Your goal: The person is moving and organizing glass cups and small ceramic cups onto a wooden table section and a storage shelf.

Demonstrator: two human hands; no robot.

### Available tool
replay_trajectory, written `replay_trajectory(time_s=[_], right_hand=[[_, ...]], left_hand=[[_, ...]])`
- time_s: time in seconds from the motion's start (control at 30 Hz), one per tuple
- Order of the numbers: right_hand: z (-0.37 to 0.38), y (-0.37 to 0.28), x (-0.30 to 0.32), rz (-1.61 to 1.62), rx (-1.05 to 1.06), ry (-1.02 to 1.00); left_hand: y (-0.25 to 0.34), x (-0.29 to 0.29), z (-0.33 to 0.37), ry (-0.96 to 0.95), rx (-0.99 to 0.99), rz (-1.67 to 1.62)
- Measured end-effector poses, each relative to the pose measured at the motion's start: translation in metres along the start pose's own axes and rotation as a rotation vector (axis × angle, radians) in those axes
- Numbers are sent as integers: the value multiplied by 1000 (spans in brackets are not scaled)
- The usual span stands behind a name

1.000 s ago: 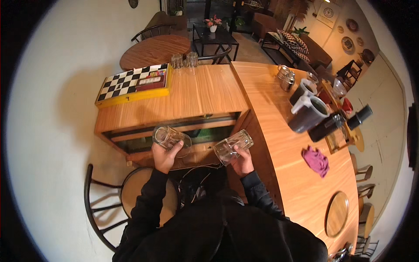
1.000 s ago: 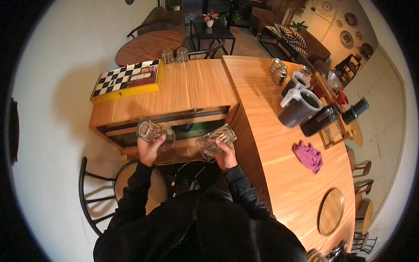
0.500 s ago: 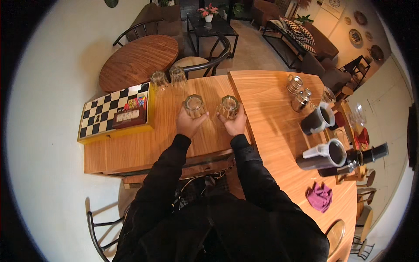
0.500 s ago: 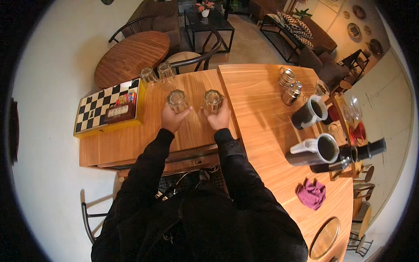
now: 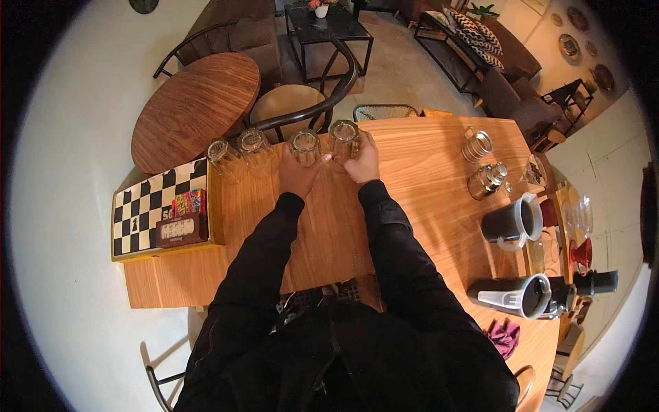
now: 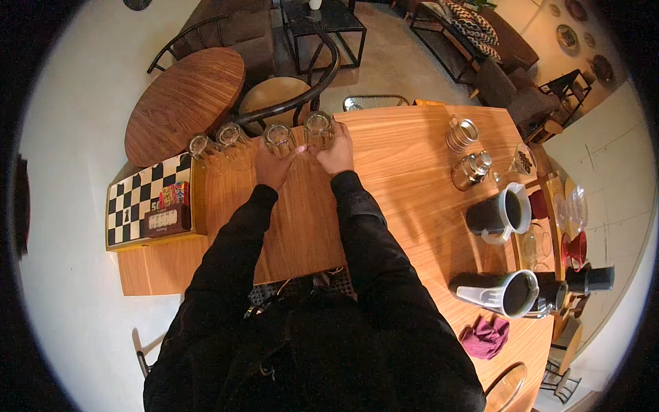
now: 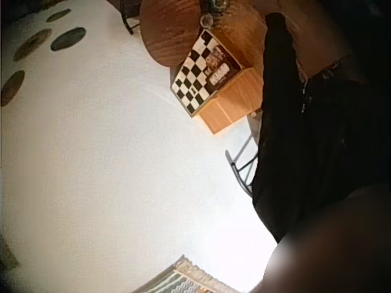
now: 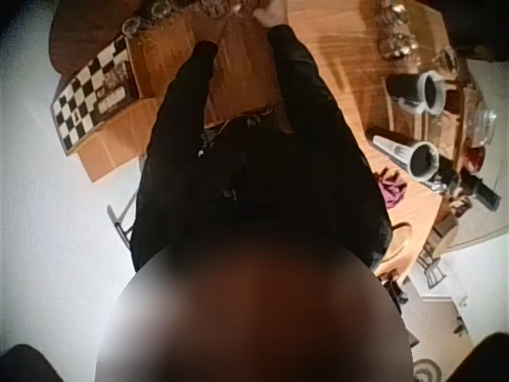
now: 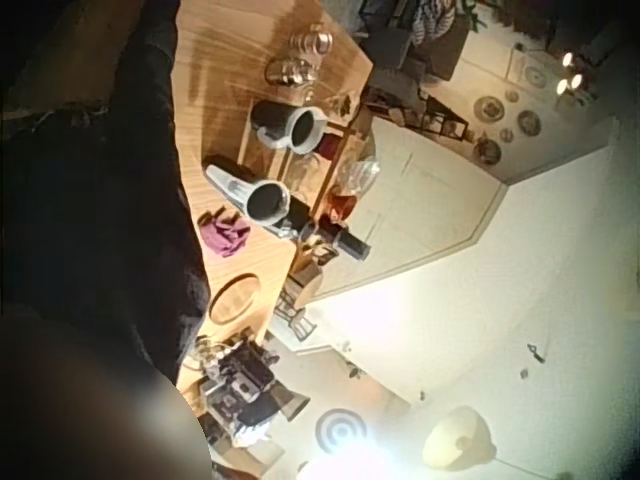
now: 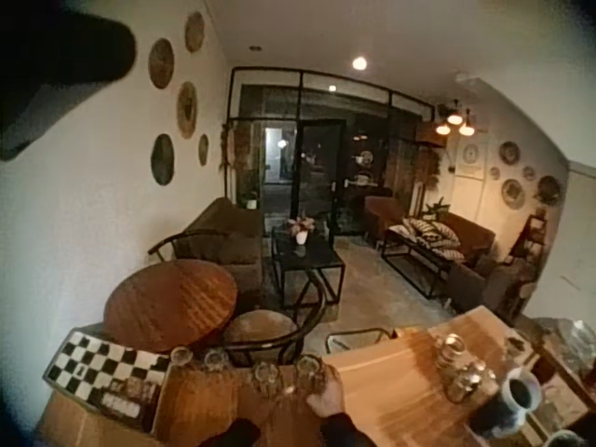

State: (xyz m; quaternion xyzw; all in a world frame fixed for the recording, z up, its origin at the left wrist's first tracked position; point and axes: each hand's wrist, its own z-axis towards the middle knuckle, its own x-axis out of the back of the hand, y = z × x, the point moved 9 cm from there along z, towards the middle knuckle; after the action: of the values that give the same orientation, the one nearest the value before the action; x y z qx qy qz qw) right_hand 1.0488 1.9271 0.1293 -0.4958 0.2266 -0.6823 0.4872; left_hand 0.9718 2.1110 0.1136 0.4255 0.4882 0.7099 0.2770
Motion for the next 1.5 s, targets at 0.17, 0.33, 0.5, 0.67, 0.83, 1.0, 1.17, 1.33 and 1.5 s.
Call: replay_trajectory(time_s=[0.17, 0.33, 0.5, 0.67, 0.83, 1.0, 1.17, 1.33, 1.5], right_hand=[[21, 11, -14, 79, 31, 14], [26, 20, -17, 58, -11, 28], [27, 12, -12, 25, 37, 3], [27, 9, -1, -12, 14, 31], [28, 13, -2, 50, -25, -26], [22, 20, -3, 96, 22, -44], [22, 31, -5, 150, -22, -75], [20, 25, -4, 127, 4, -71], [16, 21, -2, 72, 15, -62]], left_hand=[[1, -1, 22, 57, -101, -70], [-21, -7, 34, -1, -126, -83], [-26, -10, 36, -88, -189, -7], [-28, -22, 32, -236, -66, -97], [-28, -20, 35, -200, -79, -104], [-19, -11, 32, -53, -197, 23], [-11, -14, 25, -126, -137, -98], [-22, -19, 35, -182, -108, -138], [-25, -17, 33, -127, -203, -4]])
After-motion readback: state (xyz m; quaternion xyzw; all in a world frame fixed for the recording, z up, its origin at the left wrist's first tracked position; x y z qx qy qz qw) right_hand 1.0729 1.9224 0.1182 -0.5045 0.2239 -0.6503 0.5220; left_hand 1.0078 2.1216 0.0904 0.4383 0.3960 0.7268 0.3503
